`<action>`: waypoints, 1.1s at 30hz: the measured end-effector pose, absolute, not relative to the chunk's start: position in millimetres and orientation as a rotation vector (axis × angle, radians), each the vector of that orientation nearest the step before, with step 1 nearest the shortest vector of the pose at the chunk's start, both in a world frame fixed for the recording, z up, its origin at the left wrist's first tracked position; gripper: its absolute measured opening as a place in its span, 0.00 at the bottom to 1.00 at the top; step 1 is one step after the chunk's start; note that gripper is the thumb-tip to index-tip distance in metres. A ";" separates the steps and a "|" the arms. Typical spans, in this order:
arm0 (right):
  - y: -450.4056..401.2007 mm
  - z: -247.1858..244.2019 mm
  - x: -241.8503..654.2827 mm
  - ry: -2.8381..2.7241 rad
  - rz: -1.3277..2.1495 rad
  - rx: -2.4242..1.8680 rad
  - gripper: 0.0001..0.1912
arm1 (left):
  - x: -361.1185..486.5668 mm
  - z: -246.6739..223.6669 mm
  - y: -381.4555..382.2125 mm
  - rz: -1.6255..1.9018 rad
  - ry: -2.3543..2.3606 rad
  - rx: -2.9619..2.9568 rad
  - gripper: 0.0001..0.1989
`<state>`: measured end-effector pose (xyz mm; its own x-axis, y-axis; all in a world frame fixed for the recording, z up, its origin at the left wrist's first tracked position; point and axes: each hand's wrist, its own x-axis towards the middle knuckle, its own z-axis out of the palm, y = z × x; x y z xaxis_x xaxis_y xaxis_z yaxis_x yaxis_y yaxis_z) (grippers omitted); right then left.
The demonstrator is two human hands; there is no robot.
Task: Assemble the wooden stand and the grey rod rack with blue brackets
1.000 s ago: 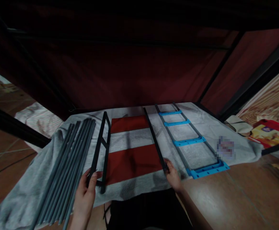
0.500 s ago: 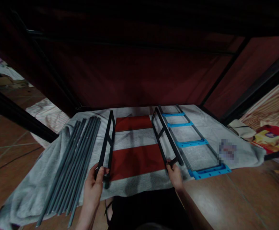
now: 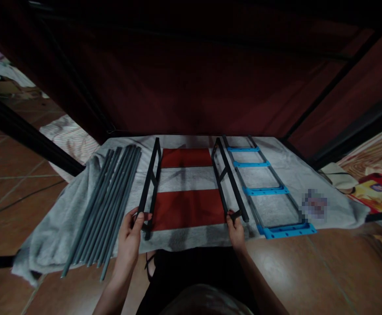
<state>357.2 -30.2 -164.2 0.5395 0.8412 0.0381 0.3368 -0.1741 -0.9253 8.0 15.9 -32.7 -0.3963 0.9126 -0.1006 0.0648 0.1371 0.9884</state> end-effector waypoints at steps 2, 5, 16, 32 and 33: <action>-31.2 -164.2 359.0 -1.015 0.595 -1.758 0.28 | 6.6 -32.3 14.3 1.393 1.588 0.924 0.27; -32.1 -165.5 362.0 -1.050 0.571 -1.776 0.29 | 1.6 -36.1 12.9 1.448 1.467 0.759 0.28; -35.9 -167.9 366.3 -1.063 0.611 -1.786 0.33 | -32.9 -95.5 4.6 1.227 1.799 1.071 0.17; -41.3 -155.9 369.5 -1.152 0.582 -1.885 0.36 | -43.5 -129.4 1.7 0.746 1.958 1.627 0.08; -41.9 -155.1 369.6 -1.154 0.581 -1.888 0.36 | -43.9 -129.5 2.4 0.738 1.957 1.634 0.08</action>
<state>369.6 -41.9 -155.1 0.4714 0.8813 0.0333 0.4984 -0.2351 -0.8345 -43.9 2.4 -129.5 -0.1700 0.9852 -0.0233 0.7248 0.1410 0.6743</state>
